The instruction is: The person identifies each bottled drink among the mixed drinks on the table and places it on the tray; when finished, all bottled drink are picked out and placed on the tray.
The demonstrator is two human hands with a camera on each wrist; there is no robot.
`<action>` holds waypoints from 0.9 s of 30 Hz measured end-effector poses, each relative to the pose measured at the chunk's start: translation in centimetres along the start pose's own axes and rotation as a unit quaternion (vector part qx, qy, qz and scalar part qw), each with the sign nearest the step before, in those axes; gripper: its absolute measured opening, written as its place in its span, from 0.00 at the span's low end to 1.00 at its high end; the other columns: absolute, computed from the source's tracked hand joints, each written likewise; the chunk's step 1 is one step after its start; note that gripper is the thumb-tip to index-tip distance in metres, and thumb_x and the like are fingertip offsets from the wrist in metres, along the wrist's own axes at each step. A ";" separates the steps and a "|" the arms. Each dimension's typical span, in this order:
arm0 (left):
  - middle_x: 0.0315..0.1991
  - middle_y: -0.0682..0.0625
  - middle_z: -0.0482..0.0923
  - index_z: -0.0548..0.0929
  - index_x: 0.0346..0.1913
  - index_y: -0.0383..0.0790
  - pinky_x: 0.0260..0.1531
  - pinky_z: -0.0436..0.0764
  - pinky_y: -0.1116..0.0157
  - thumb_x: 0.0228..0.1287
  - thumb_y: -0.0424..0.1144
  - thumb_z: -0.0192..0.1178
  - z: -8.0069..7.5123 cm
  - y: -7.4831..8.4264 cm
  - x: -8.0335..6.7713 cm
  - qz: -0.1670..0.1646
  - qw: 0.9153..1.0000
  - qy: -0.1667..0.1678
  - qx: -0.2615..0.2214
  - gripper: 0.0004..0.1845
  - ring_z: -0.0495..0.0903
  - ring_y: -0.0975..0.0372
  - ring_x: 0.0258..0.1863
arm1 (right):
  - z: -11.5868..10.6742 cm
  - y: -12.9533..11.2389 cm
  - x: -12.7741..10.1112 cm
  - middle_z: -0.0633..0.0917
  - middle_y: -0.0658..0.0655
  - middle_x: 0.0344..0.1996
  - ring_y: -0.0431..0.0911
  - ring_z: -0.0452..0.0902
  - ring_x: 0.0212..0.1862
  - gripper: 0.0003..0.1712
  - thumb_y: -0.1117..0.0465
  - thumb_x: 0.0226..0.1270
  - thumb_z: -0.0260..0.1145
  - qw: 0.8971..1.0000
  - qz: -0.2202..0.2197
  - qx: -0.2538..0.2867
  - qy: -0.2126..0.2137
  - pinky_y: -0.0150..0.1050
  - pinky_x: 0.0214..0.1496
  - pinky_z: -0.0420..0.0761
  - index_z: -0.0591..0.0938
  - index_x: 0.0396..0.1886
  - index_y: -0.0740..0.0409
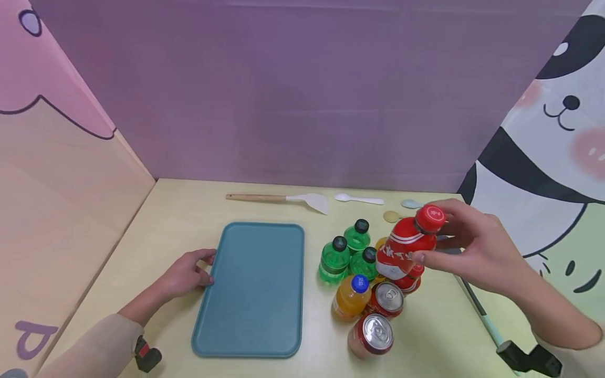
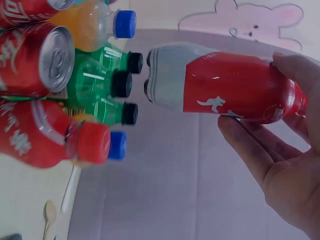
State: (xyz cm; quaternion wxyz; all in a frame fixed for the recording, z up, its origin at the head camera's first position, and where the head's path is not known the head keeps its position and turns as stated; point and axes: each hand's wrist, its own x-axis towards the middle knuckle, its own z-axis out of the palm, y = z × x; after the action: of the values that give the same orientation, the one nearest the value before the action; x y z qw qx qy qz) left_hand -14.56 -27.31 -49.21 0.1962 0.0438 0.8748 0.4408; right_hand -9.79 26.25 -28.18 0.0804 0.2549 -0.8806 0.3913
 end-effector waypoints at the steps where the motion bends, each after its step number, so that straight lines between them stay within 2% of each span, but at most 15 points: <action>1: 0.58 0.32 0.71 0.61 0.73 0.20 0.34 0.87 0.59 0.60 0.22 0.61 0.0 0.0 0.0 0.000 1.000 -0.001 -0.003 0.38 0.81 0.56 0.35 | 0.3 -0.1 0.7 0.86 0.45 0.50 0.39 0.88 0.43 0.40 0.70 0.50 0.81 1.000 0.004 0.008 -0.004 0.32 0.40 0.88 0.78 0.64 0.50; 6: 0.58 0.31 0.71 0.61 0.74 0.21 0.34 0.89 0.58 0.60 0.21 0.61 0.1 0.1 0.0 -0.005 1.000 0.001 -0.014 0.38 0.82 0.56 0.36 | 1.7 -0.8 4.2 0.84 0.51 0.54 0.48 0.88 0.49 0.35 0.62 0.58 0.79 0.998 0.039 0.038 -0.032 0.35 0.43 0.88 0.75 0.65 0.51; 9: 0.59 0.30 0.70 0.60 0.74 0.20 0.34 0.89 0.58 0.61 0.21 0.61 0.1 0.1 -0.1 -0.006 1.000 0.001 -0.014 0.38 0.82 0.56 0.36 | 2.8 -1.3 6.4 0.82 0.53 0.57 0.53 0.87 0.52 0.34 0.57 0.60 0.79 0.996 0.062 0.046 -0.043 0.40 0.46 0.89 0.75 0.64 0.50; 15: 0.59 0.31 0.70 0.60 0.74 0.21 0.34 0.89 0.58 0.62 0.21 0.61 0.3 0.3 -0.4 -0.008 1.000 0.001 -0.012 0.38 0.82 0.56 0.37 | 5.4 -2.0 10.4 0.81 0.50 0.57 0.52 0.85 0.54 0.35 0.54 0.57 0.81 0.994 0.078 0.057 -0.050 0.50 0.51 0.88 0.76 0.63 0.46; 20: 0.59 0.32 0.70 0.60 0.74 0.21 0.35 0.89 0.58 0.63 0.22 0.61 0.6 0.4 -0.4 -0.010 1.000 0.004 -0.020 0.37 0.82 0.56 0.38 | 7.8 -2.3 13.0 0.82 0.51 0.55 0.51 0.88 0.49 0.33 0.52 0.57 0.81 0.991 0.084 0.079 -0.067 0.47 0.44 0.90 0.76 0.61 0.45; 27: 0.59 0.32 0.70 0.60 0.74 0.21 0.34 0.89 0.58 0.62 0.22 0.61 0.7 0.6 -0.3 0.005 1.000 0.005 -0.014 0.38 0.83 0.56 0.37 | 11.6 -2.6 15.9 0.85 0.52 0.51 0.49 0.88 0.44 0.29 0.52 0.61 0.78 0.984 0.091 0.123 -0.086 0.43 0.36 0.90 0.77 0.60 0.47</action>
State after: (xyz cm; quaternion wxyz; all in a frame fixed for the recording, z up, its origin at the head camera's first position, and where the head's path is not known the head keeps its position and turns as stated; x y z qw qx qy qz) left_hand -14.07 -26.43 -49.01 0.1903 0.0436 0.8694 0.4539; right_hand -21.39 10.18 -29.02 -0.0640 0.2143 -0.8489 0.4789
